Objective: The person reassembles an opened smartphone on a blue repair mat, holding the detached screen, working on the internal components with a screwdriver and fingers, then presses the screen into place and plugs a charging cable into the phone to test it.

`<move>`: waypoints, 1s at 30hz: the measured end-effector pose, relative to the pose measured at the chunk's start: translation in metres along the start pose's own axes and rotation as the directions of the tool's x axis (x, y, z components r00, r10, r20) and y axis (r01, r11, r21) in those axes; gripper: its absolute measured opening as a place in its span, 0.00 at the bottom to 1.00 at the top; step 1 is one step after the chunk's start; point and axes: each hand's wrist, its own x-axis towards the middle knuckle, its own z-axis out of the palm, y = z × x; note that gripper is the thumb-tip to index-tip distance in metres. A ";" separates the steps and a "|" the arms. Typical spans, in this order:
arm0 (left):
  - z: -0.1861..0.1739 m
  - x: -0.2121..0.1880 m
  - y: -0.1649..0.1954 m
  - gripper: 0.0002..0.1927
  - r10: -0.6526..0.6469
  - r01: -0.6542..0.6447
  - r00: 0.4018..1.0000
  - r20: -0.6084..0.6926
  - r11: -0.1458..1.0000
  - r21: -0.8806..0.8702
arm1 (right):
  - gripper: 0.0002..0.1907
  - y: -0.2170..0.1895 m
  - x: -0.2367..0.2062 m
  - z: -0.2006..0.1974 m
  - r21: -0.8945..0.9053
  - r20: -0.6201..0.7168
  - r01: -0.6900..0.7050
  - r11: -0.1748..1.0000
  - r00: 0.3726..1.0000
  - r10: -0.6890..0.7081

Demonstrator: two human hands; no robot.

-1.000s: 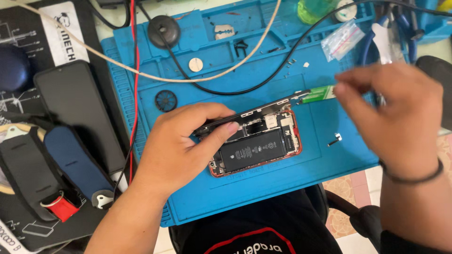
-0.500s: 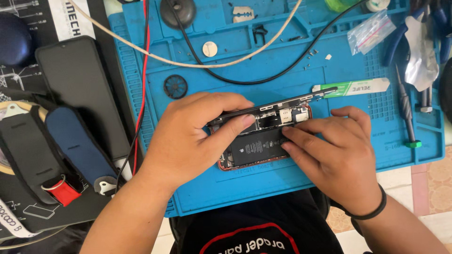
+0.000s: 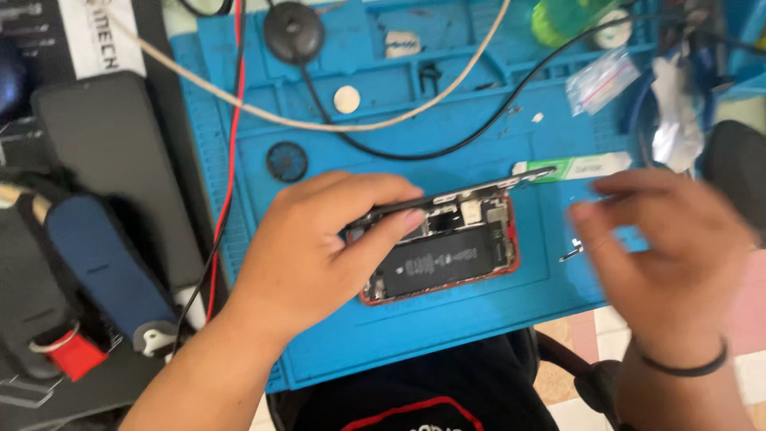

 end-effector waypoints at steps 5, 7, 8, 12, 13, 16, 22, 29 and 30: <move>-0.003 -0.001 -0.002 0.10 0.044 -0.044 0.999 -0.003 0.998 0.038 | 0.06 0.045 -0.005 -0.027 -0.013 -0.005 -0.396 0.918 0.918 0.396; -0.002 -0.001 -0.003 0.10 0.073 -0.072 0.997 -0.020 0.996 0.047 | 0.09 0.053 -0.008 -0.031 -0.001 0.015 -0.476 0.880 0.879 0.476; -0.002 -0.001 -0.003 0.10 0.086 -0.085 0.996 -0.033 0.995 0.050 | 0.10 0.055 -0.011 -0.032 -0.085 0.014 -0.425 0.901 0.904 0.427; -0.004 -0.003 -0.004 0.10 0.067 -0.066 0.997 -0.033 0.996 0.055 | 0.10 0.056 -0.016 -0.037 -0.133 0.114 -0.391 0.911 0.907 0.406; -0.004 -0.003 -0.004 0.11 0.068 -0.066 0.997 -0.031 0.996 0.060 | 0.13 0.056 -0.018 -0.036 -0.151 0.129 -0.387 0.910 0.905 0.406; -0.005 -0.005 -0.004 0.11 0.070 -0.067 0.997 -0.029 0.994 0.089 | 0.17 0.059 -0.028 -0.029 -0.209 0.168 -0.397 0.894 0.886 0.433; -0.005 -0.004 -0.007 0.12 0.061 -0.059 0.998 -0.033 0.995 0.078 | 0.12 0.096 -0.077 -0.031 -0.148 0.090 -0.436 0.888 0.888 0.451; -0.003 0.000 -0.008 0.12 0.106 -0.105 0.994 -0.038 0.994 0.035 | 0.10 0.139 -0.109 -0.043 0.065 -0.103 -0.573 0.817 0.810 0.577; -0.003 -0.001 -0.008 0.12 0.112 -0.110 0.993 -0.038 0.993 0.030 | 0.10 0.131 -0.108 -0.042 0.095 -0.134 -0.541 0.836 0.825 0.549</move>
